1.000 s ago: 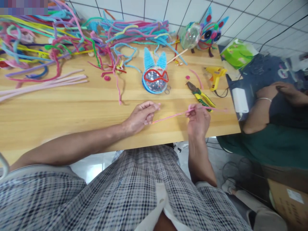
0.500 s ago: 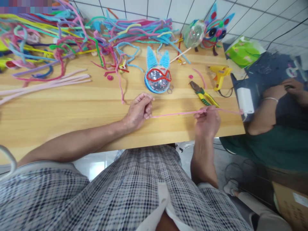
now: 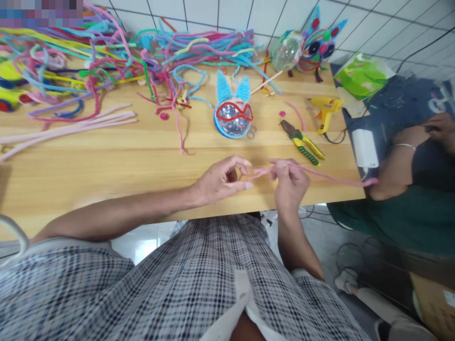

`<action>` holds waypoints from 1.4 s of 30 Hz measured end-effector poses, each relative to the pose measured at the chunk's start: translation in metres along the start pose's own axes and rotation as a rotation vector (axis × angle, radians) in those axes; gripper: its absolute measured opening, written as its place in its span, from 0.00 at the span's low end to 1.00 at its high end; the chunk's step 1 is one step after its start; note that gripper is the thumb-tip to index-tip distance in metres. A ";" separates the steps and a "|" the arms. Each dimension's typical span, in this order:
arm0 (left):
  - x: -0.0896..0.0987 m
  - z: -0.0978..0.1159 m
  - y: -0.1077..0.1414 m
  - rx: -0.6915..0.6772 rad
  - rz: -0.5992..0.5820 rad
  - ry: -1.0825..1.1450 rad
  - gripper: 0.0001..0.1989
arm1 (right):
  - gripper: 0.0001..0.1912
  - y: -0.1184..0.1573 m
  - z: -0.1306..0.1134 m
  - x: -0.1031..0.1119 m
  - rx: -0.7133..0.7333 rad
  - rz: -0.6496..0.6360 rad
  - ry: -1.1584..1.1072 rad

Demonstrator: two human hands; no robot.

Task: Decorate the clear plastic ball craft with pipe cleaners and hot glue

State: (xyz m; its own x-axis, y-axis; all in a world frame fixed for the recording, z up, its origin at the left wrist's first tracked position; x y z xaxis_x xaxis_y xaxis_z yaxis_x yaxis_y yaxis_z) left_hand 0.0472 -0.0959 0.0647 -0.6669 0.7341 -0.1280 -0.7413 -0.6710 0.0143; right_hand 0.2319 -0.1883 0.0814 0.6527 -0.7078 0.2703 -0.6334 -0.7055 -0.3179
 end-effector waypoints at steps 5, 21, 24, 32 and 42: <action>-0.002 -0.007 -0.004 0.162 -0.024 0.112 0.19 | 0.29 0.003 -0.015 -0.027 0.008 -0.141 -0.048; 0.002 -0.020 -0.011 0.235 0.073 0.319 0.11 | 0.19 0.016 0.016 -0.043 -0.228 -0.188 -0.401; 0.006 -0.017 -0.012 0.125 0.060 0.153 0.14 | 0.18 0.015 0.020 -0.043 -0.279 -0.123 -0.547; -0.006 -0.019 -0.005 0.269 0.043 0.335 0.13 | 0.32 0.021 0.009 -0.040 -0.374 -0.208 -0.748; -0.016 -0.023 -0.001 0.225 -0.213 0.164 0.15 | 0.41 0.022 0.001 -0.022 -0.513 -0.261 -0.936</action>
State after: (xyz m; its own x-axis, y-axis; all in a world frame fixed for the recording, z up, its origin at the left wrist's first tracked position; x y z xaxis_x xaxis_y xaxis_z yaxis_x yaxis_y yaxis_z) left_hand 0.0605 -0.1090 0.0437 -0.4880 0.8164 -0.3087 -0.8728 -0.4514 0.1857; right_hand 0.2040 -0.1880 0.0678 0.7118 -0.3796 -0.5910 -0.3857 -0.9144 0.1228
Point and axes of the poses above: each hand's wrist, its own y-axis away from the middle knuckle, its own x-axis out of the back of the hand, z = x × y, the point moved 5 cm from there along -y, towards the middle knuckle, and after that the axes turned 3 degrees about y, right-handed, at the moved point
